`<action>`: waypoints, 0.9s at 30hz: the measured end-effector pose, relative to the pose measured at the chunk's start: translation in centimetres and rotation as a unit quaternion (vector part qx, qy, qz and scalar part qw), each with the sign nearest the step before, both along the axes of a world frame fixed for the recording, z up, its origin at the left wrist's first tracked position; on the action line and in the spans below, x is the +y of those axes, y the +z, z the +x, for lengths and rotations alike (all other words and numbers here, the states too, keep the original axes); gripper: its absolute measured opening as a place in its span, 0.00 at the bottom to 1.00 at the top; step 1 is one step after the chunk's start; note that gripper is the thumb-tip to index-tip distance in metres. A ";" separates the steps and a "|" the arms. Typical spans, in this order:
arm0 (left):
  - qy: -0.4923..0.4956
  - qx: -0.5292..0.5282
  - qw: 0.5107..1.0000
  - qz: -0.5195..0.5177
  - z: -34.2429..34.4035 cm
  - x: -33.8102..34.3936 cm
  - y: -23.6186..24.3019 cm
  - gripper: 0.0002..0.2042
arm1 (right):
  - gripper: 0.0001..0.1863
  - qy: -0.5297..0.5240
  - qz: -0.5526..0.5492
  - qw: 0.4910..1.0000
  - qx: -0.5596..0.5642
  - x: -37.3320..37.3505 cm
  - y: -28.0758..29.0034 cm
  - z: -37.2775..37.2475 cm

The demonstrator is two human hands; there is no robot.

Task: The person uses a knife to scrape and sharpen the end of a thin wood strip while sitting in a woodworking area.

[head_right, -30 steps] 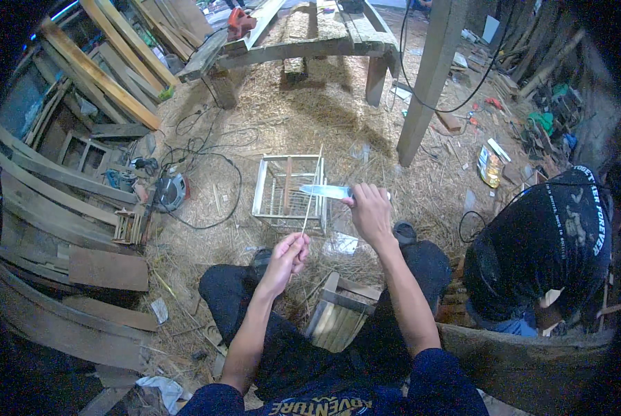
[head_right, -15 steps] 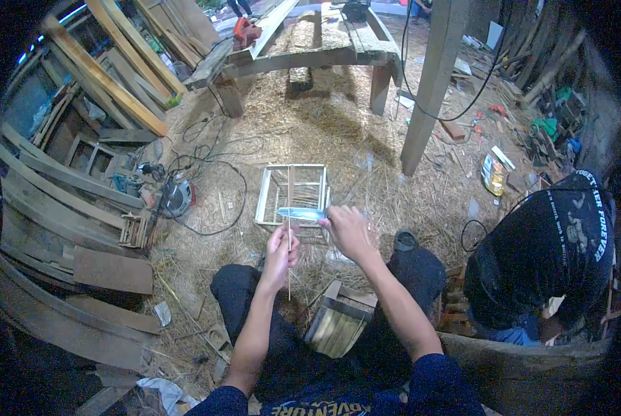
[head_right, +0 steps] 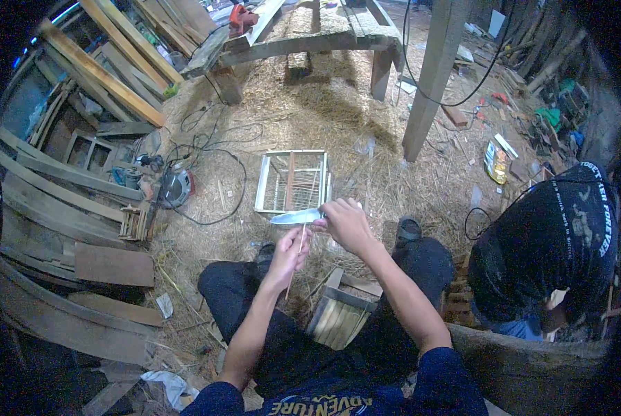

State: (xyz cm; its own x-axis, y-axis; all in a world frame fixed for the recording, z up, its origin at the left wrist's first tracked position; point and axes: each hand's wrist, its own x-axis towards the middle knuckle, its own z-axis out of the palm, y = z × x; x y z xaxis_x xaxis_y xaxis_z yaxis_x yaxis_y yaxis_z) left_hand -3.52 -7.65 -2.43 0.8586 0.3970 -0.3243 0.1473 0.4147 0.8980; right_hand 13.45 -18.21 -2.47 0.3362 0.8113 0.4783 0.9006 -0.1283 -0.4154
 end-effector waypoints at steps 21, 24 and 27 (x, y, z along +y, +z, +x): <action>-0.042 0.048 0.996 0.055 -3.8 0.9 0.0 0.14 | 0.11 -0.053 -0.025 0.997 -0.054 -0.5 1.3 2.7; -0.042 0.050 0.998 0.016 -4.5 1.4 1.4 0.14 | 0.14 -0.170 -0.026 0.984 -0.052 -1.8 1.3 5.2; -0.038 0.052 0.998 0.026 -3.8 1.9 1.6 0.15 | 0.14 -0.088 -0.061 0.993 -0.052 -3.2 -0.9 2.7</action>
